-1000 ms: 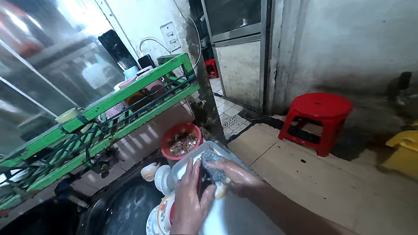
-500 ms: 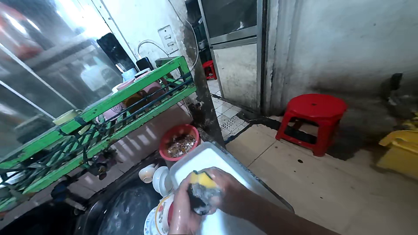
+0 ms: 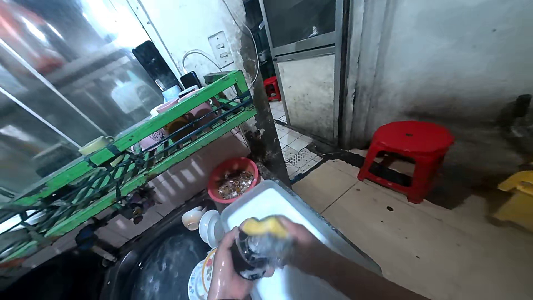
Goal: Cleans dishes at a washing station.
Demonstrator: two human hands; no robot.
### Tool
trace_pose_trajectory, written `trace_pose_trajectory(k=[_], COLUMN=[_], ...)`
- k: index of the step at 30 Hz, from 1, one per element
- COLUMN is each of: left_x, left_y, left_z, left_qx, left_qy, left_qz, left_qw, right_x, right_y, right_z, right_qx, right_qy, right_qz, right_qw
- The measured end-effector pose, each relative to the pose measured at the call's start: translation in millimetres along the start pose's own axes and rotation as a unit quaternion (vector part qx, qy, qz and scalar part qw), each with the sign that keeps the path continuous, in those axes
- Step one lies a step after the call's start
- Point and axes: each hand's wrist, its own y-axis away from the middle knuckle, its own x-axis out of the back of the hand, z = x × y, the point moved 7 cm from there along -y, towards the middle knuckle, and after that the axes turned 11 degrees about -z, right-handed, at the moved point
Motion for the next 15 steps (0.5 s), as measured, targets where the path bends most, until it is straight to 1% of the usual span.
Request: trace_pose_trajectory(k=[1,2,3,4,5,6,8,10,11,13,14,15], left_x=[1.5,2.8,3.2,3.1,1.7,-1.0,-6.1,-8.4,-9.4,-11.2,-11.7,-11.7], left_y=[-0.3,-1.0,-1.4,-1.6,-1.6,-1.4,-2.4,-4.5,-5.9,-7.9,-9.1,-9.7], left_z=[2.8,7.5,12.4,16.5,19.4,20.8,19.3,14.1,13.0,11.9,12.5,14.2], left_qx=[-0.013,-0.031,-0.048,-0.062,-0.075,-0.091,-0.127,-0.163,-0.183,-0.213,-0.218,-0.217], left_qy=[0.009,0.016,0.019,0.017,0.009,-0.010,-0.079,-0.128,-0.141,-0.150,-0.150,-0.150], left_qz=[-0.017,-0.030,-0.032,-0.027,-0.018,-0.009,0.007,0.023,0.027,0.032,0.033,0.037], left_qw=[1.000,0.999,0.998,0.998,0.997,0.996,0.989,0.978,0.973,0.965,0.964,0.964], right_x=[7.9,13.6,16.3,16.1,13.9,11.1,9.1,8.8,8.1,4.2,0.6,-3.9], right_y=[-2.6,-2.9,-2.5,-2.6,-4.1,-6.8,-14.9,-22.2,-24.0,-22.9,-21.1,-19.1], right_z=[2.9,2.4,-0.5,-3.8,-5.6,-4.8,-0.9,3.2,4.8,1.9,-2.6,-9.1], right_qx=[-0.085,-0.151,-0.194,-0.210,-0.208,-0.197,-0.184,-0.186,-0.189,-0.198,-0.175,-0.119], right_qy=[-0.105,-0.185,-0.233,-0.250,-0.243,-0.212,-0.086,0.041,0.069,0.069,0.079,0.115], right_qz=[0.007,0.009,0.001,-0.020,-0.050,-0.080,-0.123,-0.127,-0.106,-0.031,0.010,0.042], right_qw=[0.991,0.971,0.953,0.945,0.946,0.954,0.971,0.973,0.974,0.977,0.981,0.985])
